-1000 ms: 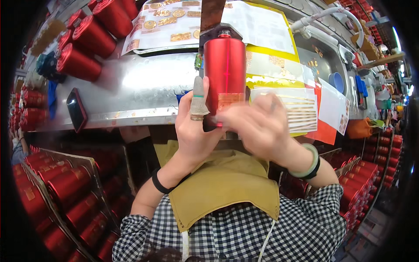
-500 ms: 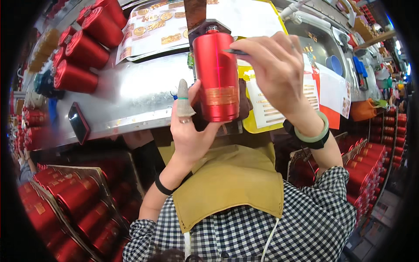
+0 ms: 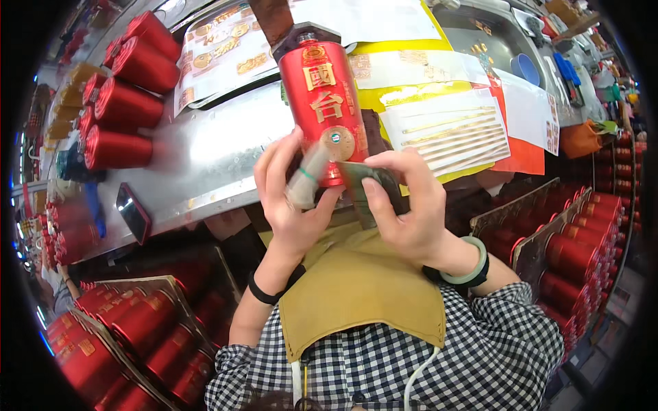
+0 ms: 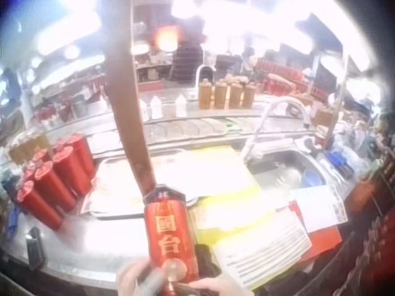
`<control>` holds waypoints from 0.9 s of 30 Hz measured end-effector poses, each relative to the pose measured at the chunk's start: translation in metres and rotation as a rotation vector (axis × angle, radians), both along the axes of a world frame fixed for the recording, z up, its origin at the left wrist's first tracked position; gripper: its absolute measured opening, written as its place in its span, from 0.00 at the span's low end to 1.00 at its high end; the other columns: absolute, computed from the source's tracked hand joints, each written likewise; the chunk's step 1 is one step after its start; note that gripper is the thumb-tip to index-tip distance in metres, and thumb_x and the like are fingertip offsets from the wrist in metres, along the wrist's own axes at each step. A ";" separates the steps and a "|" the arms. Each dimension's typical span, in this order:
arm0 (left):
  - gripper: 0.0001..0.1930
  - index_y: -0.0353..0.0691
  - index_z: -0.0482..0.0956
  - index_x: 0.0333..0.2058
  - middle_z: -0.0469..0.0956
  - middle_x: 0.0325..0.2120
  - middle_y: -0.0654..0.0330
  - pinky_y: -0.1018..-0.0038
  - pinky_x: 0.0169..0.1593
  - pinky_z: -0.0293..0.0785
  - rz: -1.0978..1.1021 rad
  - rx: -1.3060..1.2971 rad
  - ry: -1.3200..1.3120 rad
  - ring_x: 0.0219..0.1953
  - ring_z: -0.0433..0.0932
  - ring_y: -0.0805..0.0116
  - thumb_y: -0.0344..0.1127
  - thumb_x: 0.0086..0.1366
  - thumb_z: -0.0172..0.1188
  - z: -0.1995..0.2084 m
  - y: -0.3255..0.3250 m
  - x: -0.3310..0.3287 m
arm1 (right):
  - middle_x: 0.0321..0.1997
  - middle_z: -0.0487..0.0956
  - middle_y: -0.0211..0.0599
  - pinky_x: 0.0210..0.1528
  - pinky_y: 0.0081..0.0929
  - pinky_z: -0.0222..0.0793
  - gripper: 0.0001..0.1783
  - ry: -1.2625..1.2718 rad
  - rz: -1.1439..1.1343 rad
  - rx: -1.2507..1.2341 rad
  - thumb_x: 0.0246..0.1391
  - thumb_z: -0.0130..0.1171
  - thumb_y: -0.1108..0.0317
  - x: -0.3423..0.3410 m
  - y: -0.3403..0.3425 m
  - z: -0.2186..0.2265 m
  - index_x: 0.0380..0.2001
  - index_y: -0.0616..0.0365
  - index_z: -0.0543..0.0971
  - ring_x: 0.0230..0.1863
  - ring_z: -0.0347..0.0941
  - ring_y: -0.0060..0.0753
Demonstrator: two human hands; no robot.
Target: The person picks up a red bottle, applies gold labels to it, and smooths them with a scraper. They then apply a gold band around the bottle's base, smooth it, and place the finished bottle onto a tray before picking up a new bottle.
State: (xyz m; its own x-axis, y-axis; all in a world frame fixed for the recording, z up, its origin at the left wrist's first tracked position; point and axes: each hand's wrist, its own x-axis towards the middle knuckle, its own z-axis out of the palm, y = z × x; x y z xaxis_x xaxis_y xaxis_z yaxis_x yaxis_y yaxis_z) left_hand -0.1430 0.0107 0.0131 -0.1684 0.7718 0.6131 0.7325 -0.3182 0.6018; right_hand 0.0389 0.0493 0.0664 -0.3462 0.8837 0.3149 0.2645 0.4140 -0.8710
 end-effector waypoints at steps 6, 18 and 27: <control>0.21 0.35 0.87 0.45 0.85 0.45 0.53 0.64 0.52 0.82 -0.020 0.234 0.120 0.48 0.84 0.50 0.20 0.50 0.78 -0.014 0.000 0.001 | 0.40 0.78 0.37 0.47 0.23 0.72 0.11 -0.024 -0.140 -0.087 0.64 0.60 0.78 0.005 -0.004 -0.029 0.48 0.65 0.74 0.41 0.75 0.23; 0.23 0.46 0.86 0.48 0.71 0.60 0.56 0.59 0.63 0.70 0.116 0.262 0.315 0.62 0.69 0.51 0.26 0.51 0.80 -0.010 -0.001 0.006 | 0.30 0.80 0.42 0.32 0.33 0.69 0.11 0.070 -0.299 -0.271 0.63 0.61 0.69 0.014 0.012 -0.035 0.46 0.61 0.79 0.25 0.73 0.33; 0.14 0.64 0.88 0.42 0.70 0.61 0.66 0.51 0.67 0.67 -0.056 0.142 0.647 0.66 0.62 0.56 0.37 0.56 0.73 0.011 0.030 0.008 | 0.36 0.83 0.46 0.39 0.32 0.73 0.11 0.098 -0.315 -0.159 0.63 0.61 0.70 0.020 0.024 -0.030 0.46 0.63 0.78 0.36 0.80 0.38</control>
